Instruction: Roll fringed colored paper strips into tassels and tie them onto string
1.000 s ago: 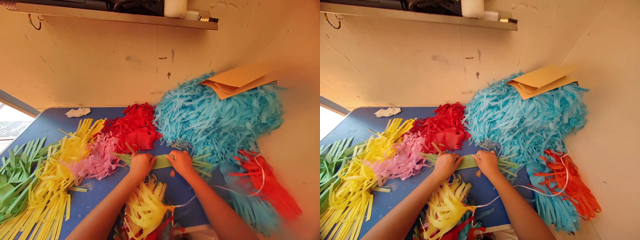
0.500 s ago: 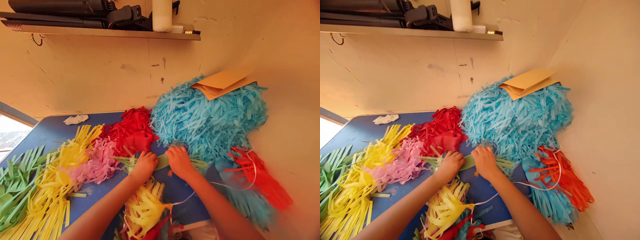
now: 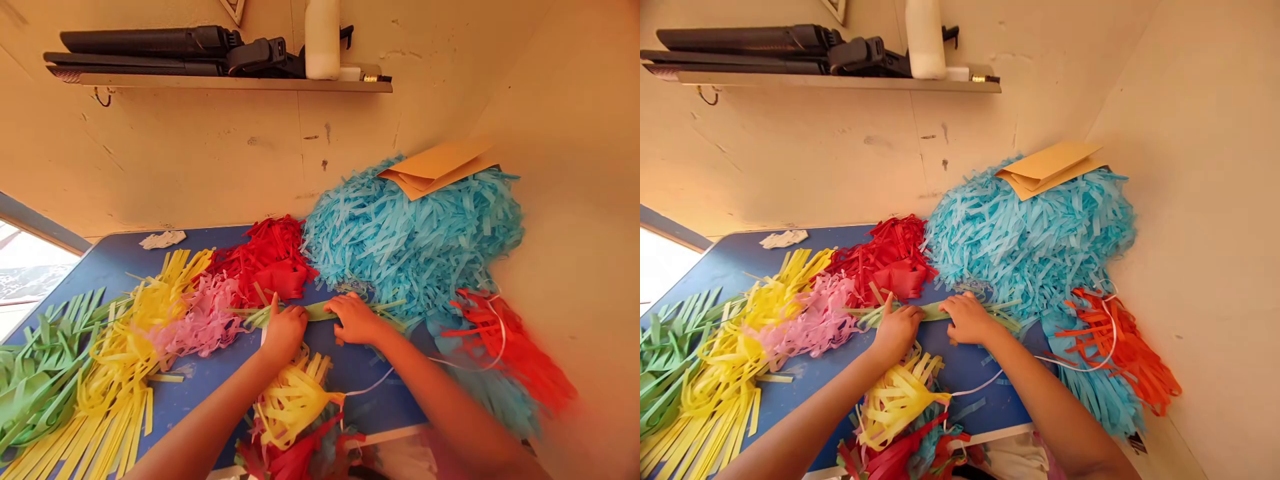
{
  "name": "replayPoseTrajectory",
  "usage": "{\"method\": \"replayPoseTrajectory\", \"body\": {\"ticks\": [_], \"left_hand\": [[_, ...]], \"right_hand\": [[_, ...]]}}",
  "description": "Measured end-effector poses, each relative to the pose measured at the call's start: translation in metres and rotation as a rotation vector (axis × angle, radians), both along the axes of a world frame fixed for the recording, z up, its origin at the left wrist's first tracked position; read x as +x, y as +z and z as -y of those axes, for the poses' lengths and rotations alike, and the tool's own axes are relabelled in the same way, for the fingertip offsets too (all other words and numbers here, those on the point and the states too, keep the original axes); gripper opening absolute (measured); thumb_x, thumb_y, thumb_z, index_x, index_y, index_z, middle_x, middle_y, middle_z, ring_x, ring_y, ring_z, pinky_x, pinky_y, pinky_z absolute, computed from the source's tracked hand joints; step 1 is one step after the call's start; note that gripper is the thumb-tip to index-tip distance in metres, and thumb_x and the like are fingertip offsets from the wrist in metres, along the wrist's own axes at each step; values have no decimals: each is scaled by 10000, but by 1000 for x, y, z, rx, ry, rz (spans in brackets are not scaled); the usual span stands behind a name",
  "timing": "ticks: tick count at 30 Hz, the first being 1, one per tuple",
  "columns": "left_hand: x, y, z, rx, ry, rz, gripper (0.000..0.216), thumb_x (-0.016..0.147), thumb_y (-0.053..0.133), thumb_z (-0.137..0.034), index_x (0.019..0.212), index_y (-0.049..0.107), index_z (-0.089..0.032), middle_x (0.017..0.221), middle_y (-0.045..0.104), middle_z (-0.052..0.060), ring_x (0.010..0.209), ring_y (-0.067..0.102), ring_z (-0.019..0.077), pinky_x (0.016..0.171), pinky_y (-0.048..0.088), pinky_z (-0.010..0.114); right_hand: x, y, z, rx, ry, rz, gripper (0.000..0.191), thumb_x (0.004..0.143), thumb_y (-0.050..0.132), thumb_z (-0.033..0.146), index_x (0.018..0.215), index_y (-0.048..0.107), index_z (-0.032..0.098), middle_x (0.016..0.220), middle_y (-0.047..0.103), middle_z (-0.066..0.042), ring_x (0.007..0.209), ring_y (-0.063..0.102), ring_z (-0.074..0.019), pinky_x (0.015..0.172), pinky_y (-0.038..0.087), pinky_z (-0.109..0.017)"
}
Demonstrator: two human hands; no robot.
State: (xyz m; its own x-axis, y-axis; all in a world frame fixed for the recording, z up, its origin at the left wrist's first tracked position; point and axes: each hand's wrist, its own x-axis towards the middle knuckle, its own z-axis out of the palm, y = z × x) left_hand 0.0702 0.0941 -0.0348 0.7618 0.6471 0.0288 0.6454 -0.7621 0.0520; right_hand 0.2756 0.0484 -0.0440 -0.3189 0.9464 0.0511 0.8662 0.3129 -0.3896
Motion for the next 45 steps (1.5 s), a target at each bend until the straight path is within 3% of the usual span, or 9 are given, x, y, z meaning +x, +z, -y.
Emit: {"method": "replayPoseTrajectory", "body": {"ticks": [4,7,11,19,24,32,39,45], "left_hand": [[-4,-1,1,13,26,53,230,838,512,-164,963,702,-201,999,702,76,948,641,266,1144,48,666],[-7,-4,7,51,19,102,194,860,525,-211,937,701,-192,1034,692,90,1001,623,284,1142,80,670],[-14,-11,11,54,-6,135,205,902,506,-199,929,710,-204,975,712,74,988,632,270,1148,86,668],[-31,-20,12,82,-66,162,289,913,500,-128,1051,713,-267,1082,732,48,1110,599,277,1149,14,674],[-33,-18,13,79,-25,152,259,933,497,-179,1019,728,-260,996,733,56,1077,596,270,1135,185,588],[-28,-14,-7,-172,165,236,310,951,466,-357,863,746,-255,955,739,36,983,603,219,955,361,419],[-16,-18,-12,-151,272,191,314,897,503,-358,709,711,-217,816,726,60,919,596,260,873,348,437],[-17,-16,-14,-167,280,142,273,862,532,-373,724,712,-221,839,730,62,922,589,260,849,354,416]], "right_hand": [[0,0,0,26,-31,35,169,845,554,151,944,686,187,1000,685,-66,951,598,-211,851,312,-345],[2,0,6,28,-26,46,179,854,538,131,841,702,201,867,689,-26,845,601,-173,813,305,-327],[5,-5,20,52,-18,51,155,808,608,182,942,683,200,930,686,-30,893,581,-193,820,302,-331],[18,-22,26,79,-34,58,254,880,497,98,960,708,216,966,693,-45,893,574,-188,841,287,-352],[18,-19,29,72,-71,6,155,918,566,219,903,720,224,949,696,-28,891,568,-180,830,282,-350],[13,-19,22,-1,-254,-10,261,978,505,260,791,676,199,880,647,-14,855,538,-162,750,290,-303],[5,-24,11,-21,-376,62,253,927,543,265,698,617,187,789,606,-13,785,529,-165,692,283,-288],[6,-25,9,-21,-388,93,233,906,572,285,695,613,195,802,612,-16,805,544,-171,698,293,-286]]}}
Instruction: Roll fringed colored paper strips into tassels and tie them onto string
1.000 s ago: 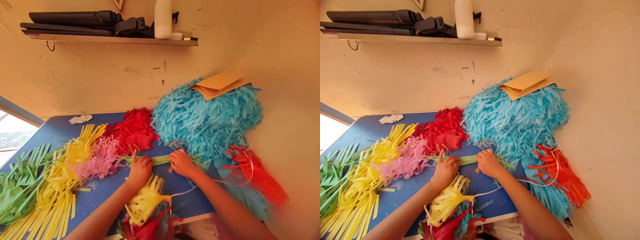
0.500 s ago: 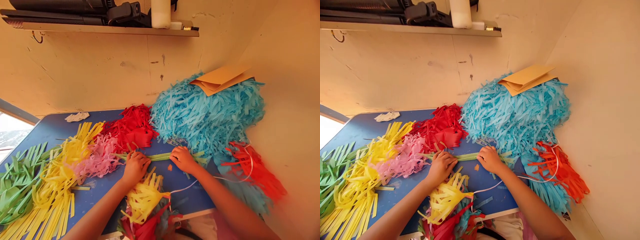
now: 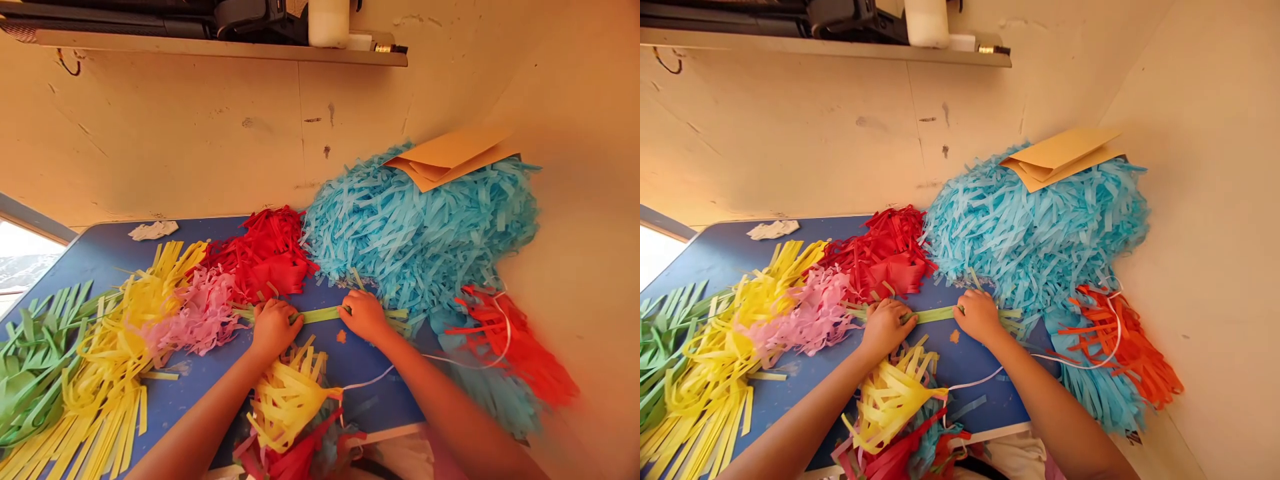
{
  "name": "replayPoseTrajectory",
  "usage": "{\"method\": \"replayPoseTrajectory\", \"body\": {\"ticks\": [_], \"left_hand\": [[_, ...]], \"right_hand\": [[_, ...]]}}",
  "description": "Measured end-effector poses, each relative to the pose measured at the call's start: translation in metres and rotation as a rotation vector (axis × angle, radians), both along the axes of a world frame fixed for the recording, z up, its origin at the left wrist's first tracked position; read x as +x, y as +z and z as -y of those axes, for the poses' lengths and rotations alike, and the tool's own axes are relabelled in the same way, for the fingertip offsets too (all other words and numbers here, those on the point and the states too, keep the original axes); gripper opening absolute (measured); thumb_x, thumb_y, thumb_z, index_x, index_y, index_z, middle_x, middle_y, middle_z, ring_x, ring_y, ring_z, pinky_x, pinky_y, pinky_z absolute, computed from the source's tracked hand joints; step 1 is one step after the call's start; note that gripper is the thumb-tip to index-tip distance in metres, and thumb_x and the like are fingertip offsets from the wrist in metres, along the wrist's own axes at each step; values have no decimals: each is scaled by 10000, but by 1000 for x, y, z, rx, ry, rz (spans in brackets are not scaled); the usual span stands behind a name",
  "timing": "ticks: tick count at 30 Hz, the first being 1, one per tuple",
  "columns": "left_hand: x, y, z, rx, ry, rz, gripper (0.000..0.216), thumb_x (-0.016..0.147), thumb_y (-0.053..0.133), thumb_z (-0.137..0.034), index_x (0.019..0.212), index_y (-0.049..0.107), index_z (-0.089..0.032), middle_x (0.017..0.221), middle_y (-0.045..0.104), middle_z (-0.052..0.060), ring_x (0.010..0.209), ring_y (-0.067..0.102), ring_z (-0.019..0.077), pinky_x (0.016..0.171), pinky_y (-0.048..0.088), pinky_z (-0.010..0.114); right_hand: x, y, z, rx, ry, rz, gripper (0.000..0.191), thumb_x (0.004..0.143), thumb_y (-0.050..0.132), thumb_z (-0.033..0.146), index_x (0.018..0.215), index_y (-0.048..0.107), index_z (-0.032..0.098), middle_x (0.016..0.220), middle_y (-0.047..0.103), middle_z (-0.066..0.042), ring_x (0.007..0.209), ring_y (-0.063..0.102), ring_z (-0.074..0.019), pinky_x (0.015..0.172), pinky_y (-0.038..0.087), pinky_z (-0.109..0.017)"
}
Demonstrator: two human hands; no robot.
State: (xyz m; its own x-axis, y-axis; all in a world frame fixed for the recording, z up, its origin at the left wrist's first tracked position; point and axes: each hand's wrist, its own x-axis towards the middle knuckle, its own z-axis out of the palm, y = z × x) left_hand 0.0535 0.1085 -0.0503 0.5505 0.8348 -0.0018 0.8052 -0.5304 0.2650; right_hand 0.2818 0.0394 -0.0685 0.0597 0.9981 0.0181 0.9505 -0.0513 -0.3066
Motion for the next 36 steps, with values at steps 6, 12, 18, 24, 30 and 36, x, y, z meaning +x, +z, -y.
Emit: {"method": "replayPoseTrajectory", "body": {"ticks": [6,12,18,24,30,36], "left_hand": [[1,1,-1,6,-7,-21,258,862,542,-368,718,698,-223,829,723,55,902,591,256,855,363,416],[3,12,4,148,-198,-2,218,890,539,-226,1027,692,-298,1055,686,51,1077,525,269,1037,266,500],[11,16,7,235,-472,-52,197,866,518,-173,921,696,-236,895,684,68,1038,527,277,1075,228,545],[14,9,4,275,-437,10,130,793,586,-225,878,683,-207,875,691,70,997,541,275,1050,261,541],[12,-6,2,327,-383,94,128,842,564,-185,829,688,-214,811,691,46,952,559,251,1018,275,536],[-5,-12,5,312,-381,147,172,911,555,-192,890,716,-251,843,721,26,942,576,241,1012,266,531]], "right_hand": [[1,-4,0,1,-15,-7,231,890,589,290,676,600,203,786,617,-5,799,551,-169,696,299,-289],[-4,14,5,95,-44,42,122,882,596,243,988,640,204,1005,658,-64,982,545,-239,833,310,-366],[-17,24,3,132,456,125,158,906,534,216,858,682,192,902,682,-69,933,535,-225,949,243,-442],[-16,21,-10,127,387,106,229,910,524,181,756,692,199,809,695,-29,841,555,-179,865,258,-397],[-25,22,-6,176,346,104,101,859,629,283,865,685,200,889,698,-42,887,542,-207,860,260,-399],[-10,2,6,213,346,60,181,939,537,189,840,689,190,874,694,-45,885,533,-197,849,257,-395]]}}
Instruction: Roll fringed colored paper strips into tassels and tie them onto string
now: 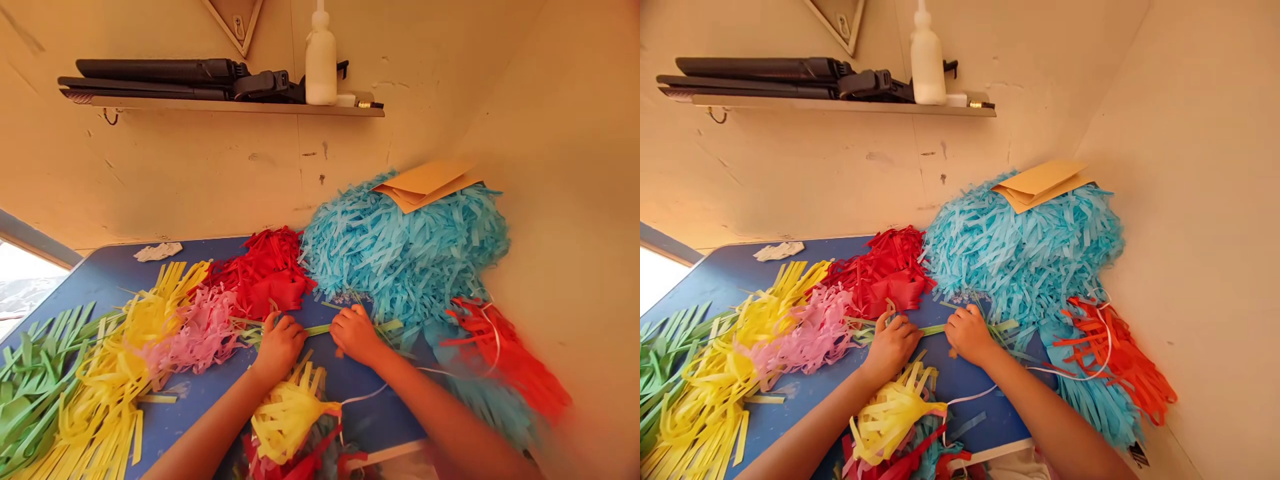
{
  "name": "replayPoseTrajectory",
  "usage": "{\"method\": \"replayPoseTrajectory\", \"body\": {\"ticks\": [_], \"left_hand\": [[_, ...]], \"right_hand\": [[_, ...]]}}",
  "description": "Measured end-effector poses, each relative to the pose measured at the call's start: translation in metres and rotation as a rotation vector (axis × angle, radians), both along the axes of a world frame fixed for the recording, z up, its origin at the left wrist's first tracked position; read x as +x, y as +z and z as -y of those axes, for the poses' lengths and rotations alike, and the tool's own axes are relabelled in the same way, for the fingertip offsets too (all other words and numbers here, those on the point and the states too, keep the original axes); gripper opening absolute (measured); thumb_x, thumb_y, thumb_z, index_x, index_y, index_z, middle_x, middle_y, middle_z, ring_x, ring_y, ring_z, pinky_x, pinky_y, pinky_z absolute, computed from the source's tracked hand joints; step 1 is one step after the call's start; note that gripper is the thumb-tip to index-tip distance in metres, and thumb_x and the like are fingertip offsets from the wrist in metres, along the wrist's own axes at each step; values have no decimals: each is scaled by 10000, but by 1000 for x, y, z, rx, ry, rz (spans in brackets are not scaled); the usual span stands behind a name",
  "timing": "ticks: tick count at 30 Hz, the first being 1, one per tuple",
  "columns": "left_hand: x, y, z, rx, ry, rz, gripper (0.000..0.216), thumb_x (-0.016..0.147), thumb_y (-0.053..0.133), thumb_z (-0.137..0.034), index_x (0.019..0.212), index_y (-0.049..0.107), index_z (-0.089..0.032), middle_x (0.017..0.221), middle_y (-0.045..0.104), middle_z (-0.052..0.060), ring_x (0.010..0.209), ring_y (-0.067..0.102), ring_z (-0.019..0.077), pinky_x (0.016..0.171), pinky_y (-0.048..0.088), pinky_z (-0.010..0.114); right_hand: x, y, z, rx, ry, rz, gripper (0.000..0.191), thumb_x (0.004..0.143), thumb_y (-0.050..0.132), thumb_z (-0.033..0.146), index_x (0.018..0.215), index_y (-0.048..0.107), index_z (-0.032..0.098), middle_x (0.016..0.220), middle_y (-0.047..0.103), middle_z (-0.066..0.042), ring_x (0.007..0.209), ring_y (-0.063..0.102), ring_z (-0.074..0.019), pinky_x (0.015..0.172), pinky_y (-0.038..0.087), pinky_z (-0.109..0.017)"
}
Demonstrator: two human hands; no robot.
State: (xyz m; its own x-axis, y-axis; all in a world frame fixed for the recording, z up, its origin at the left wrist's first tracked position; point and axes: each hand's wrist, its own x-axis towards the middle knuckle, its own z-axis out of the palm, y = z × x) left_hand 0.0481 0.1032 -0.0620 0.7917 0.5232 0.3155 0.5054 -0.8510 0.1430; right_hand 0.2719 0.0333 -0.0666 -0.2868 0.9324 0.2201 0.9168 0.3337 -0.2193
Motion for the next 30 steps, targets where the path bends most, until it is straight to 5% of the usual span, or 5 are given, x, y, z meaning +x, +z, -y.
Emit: {"method": "replayPoseTrajectory", "body": {"ticks": [9,17,25,30], "left_hand": [[-20,-15,-14,-223,162,71,194,901,601,-355,814,756,-278,921,734,22,904,630,220,851,368,414],[-8,-5,-16,-242,250,-11,276,908,551,-383,764,732,-232,851,726,38,858,626,231,815,350,391],[0,11,-16,-141,131,-107,171,910,553,-278,831,693,-217,856,683,53,894,565,247,851,324,426],[0,14,-13,-52,-36,-121,272,894,557,-153,987,714,-355,918,672,15,944,529,232,950,273,477]], "right_hand": [[33,-11,1,-119,-188,-220,141,882,696,284,752,731,242,846,693,-3,873,565,-175,778,301,-329],[28,-4,-8,-229,-301,-235,199,865,660,273,676,690,216,759,653,2,817,552,-168,728,285,-314],[18,8,-9,-209,-321,-137,81,823,678,213,744,663,199,772,648,-11,820,534,-191,725,274,-330],[8,15,-5,-79,-71,-42,81,879,662,258,817,713,258,970,682,-12,1030,504,-221,932,250,-419]]}}
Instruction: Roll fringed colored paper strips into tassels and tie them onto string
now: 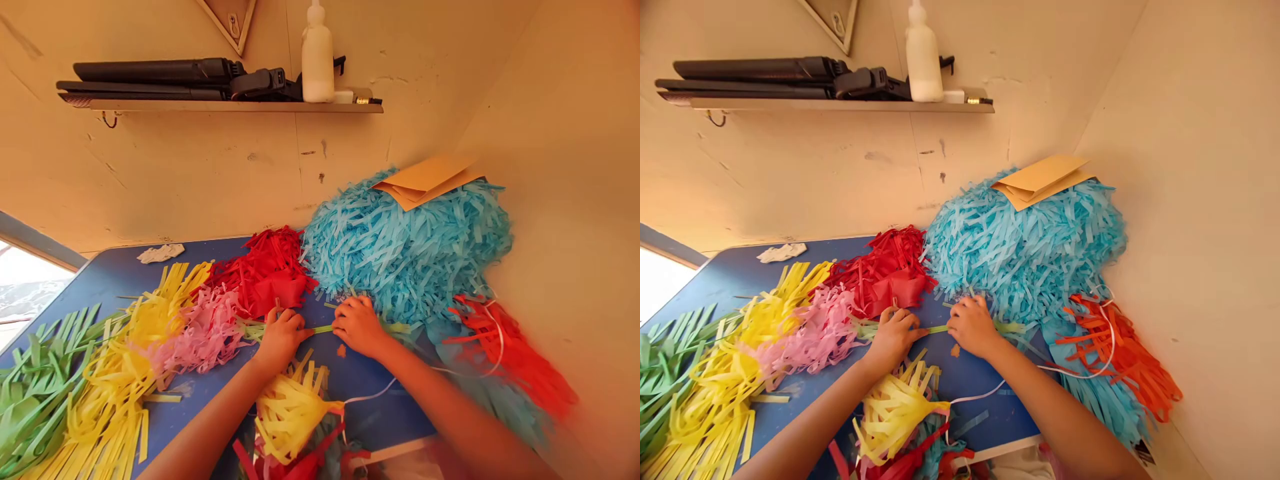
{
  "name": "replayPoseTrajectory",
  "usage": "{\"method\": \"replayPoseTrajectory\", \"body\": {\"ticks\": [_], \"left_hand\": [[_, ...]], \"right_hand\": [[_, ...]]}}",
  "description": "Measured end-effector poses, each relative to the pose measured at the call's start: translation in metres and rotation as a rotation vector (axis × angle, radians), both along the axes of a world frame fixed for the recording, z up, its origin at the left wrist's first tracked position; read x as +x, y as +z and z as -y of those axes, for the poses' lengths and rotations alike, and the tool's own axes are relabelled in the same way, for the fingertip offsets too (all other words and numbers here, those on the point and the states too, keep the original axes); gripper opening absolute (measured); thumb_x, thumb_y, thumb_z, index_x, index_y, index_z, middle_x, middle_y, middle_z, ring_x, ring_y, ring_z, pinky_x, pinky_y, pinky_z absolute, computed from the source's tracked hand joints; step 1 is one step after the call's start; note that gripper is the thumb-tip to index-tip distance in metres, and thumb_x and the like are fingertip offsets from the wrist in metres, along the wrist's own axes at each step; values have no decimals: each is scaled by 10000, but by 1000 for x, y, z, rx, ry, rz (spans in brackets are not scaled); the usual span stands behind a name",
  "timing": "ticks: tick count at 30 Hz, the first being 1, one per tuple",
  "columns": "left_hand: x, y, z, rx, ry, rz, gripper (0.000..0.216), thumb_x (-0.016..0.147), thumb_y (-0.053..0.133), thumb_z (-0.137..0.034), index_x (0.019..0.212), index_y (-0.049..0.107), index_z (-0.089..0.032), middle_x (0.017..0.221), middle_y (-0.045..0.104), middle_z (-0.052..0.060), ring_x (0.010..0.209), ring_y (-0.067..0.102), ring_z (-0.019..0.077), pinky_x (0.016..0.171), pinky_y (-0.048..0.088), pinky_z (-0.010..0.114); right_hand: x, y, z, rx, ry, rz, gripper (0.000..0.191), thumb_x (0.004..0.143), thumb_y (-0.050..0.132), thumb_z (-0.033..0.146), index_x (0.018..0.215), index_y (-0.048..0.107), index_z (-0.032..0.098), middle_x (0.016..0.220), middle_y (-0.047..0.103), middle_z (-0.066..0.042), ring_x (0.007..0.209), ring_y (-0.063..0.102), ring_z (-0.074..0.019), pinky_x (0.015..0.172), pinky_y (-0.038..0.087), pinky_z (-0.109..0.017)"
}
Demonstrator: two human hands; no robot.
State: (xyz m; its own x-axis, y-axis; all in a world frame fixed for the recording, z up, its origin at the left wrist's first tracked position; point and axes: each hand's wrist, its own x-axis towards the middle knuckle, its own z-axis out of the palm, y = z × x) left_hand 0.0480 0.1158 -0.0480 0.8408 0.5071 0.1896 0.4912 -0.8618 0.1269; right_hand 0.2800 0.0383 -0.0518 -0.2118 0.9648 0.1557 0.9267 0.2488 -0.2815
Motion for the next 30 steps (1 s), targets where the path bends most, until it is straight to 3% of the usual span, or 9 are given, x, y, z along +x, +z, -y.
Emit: {"method": "replayPoseTrajectory", "body": {"ticks": [3,5,8,13,19,24,30], "left_hand": [[2,1,1,34,-40,1,235,876,582,-165,960,723,-333,916,665,22,939,520,238,939,280,488],[5,2,3,43,-50,5,186,861,590,-174,923,721,-290,909,663,29,937,522,239,935,290,485],[10,3,7,53,-47,23,111,844,604,-215,885,705,-238,883,661,40,942,526,244,929,303,480],[14,-1,5,86,-21,86,125,886,573,-243,865,696,-226,845,667,37,929,536,234,900,317,462],[8,-13,6,95,-11,134,190,934,534,-205,866,707,-240,831,685,43,886,542,233,871,325,464],[-6,-23,11,8,-36,152,227,912,559,-159,1049,703,-270,941,719,44,928,562,238,910,350,459],[-15,-31,3,-141,76,227,240,948,522,-276,883,749,-237,897,729,53,871,619,214,828,439,396]], "right_hand": [[-8,-4,-3,128,193,89,123,918,626,285,841,713,242,935,691,-19,1016,498,-216,998,216,-455],[-13,-7,-7,155,222,133,214,956,553,227,800,699,218,857,684,-30,963,504,-207,984,240,-441],[-18,-9,-14,142,200,148,256,955,509,171,766,681,194,824,670,-47,919,513,-199,936,282,-407],[-20,-6,-19,146,136,122,165,890,599,186,743,672,196,810,668,-28,885,527,-189,902,292,-397],[-22,-12,-10,151,132,90,123,937,578,210,855,669,196,939,676,-46,968,523,-200,951,275,-403],[-5,-21,3,108,70,7,167,958,558,180,862,693,203,957,692,-44,953,534,-195,926,277,-403],[17,-27,5,15,-59,-150,135,844,744,287,735,708,215,873,682,-6,897,560,-176,791,331,-330]]}}
